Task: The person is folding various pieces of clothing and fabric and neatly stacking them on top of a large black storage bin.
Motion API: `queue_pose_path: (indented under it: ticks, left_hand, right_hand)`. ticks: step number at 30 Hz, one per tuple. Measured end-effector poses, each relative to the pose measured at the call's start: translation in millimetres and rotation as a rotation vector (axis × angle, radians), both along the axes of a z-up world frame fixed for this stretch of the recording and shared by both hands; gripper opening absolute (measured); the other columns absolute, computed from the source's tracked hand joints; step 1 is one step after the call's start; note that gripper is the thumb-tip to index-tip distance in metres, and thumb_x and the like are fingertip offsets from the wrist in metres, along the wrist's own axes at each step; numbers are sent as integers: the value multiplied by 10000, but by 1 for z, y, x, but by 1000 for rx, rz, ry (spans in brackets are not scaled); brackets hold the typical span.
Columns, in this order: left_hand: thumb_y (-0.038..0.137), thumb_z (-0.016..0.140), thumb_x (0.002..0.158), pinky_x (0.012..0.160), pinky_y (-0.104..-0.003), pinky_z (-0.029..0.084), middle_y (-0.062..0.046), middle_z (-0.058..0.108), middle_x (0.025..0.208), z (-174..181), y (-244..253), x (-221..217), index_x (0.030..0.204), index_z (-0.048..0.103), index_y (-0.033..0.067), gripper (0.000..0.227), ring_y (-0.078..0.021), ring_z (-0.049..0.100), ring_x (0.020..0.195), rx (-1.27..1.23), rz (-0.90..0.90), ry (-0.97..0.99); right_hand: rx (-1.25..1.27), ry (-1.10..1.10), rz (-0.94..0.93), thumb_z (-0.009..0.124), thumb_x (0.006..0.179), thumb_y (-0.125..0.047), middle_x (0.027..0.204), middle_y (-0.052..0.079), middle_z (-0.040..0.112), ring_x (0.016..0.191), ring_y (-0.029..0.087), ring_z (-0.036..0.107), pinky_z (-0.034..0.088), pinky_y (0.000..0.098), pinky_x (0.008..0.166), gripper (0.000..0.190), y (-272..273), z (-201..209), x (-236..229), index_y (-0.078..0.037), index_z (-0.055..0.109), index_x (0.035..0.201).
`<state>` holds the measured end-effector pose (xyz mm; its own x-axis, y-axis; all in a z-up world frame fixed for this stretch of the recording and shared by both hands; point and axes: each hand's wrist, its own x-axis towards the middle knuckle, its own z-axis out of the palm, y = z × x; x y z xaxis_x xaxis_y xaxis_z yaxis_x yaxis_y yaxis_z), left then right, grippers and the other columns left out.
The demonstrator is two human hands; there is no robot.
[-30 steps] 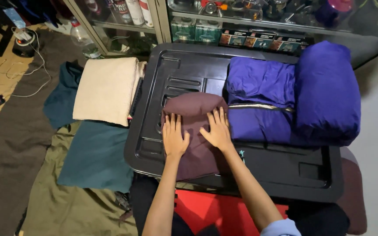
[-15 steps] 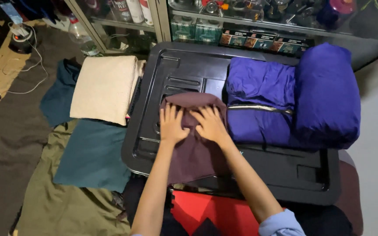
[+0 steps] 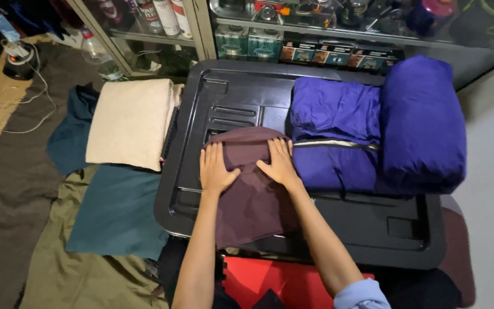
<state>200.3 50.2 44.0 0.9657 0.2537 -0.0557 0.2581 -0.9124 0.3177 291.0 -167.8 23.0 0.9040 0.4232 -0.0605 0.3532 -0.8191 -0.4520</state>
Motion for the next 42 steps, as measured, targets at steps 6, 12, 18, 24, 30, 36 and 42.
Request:
queue_pose_path:
  ticks: [6, 12, 18, 24, 30, 36, 42]
  left_hand:
    - [277, 727, 739, 987, -524, 391, -71, 520, 1279, -100, 46, 36, 1156, 724, 230, 420, -336, 503, 1253, -3, 78, -632]
    - [139, 520, 906, 1126, -552, 216, -53, 481, 1560, -51, 41, 25, 1252, 702, 216, 399, -302, 380, 1430, -154, 199, -334]
    - [-115, 372, 718, 1038, -418, 452, -189, 611, 1133, -18, 82, -11, 1202, 696, 0, 594, -369, 612, 1056, -389, -150, -553]
    - [-112, 567, 760, 982, -431, 492, -98, 660, 1077, 38, 121, -74, 1174, 739, 92, 492, -342, 608, 1091, -85, -183, -351]
    - [287, 907, 733, 1006, -518, 442, -72, 619, 1038, 147, 103, -112, 789, 753, 163, 206, -377, 592, 1127, -333, -254, -374]
    - [302, 801, 927, 884, -377, 477, -31, 664, 912, 217, 31, -67, 847, 646, 106, 263, -189, 602, 920, -917, -351, -413]
    - [125, 717, 1026, 781, -309, 480, 15, 572, 775, 280, -22, -57, 958, 643, 119, 101, -124, 550, 783, -868, -302, -726]
  right_hand:
    - [419, -672, 326, 606, 735, -212, 852, 84, 586, 812, 330, 565, 456, 471, 808, 272, -1, 36, -90, -173, 693, 990]
    - [86, -284, 628, 747, 765, -553, 1467, 187, 515, 1351, 371, 462, 286, 685, 1071, 897, 6, 65, -234, -81, 479, 1480]
    - [130, -565, 512, 802, 851, -249, 1348, 159, 598, 1175, 316, 585, 376, 587, 1093, 591, -10, 26, -255, -75, 600, 1379]
    - [580, -448, 383, 675, 670, 16, 1099, 84, 743, 1002, 279, 721, 528, 459, 959, 537, -47, 19, -255, -123, 727, 1185]
    - [641, 152, -313, 701, 975, -414, 643, -38, 676, 590, 128, 557, 451, 308, 582, 219, -185, 81, -181, -231, 765, 873]
    - [834, 7, -311, 645, 1076, -223, 748, 17, 605, 693, 147, 533, 453, 310, 704, 183, -209, 236, -124, -91, 709, 967]
    - [859, -391, -243, 698, 1094, -212, 969, 36, 717, 920, 76, 605, 517, 329, 867, 102, -244, 282, -95, -136, 739, 1150]
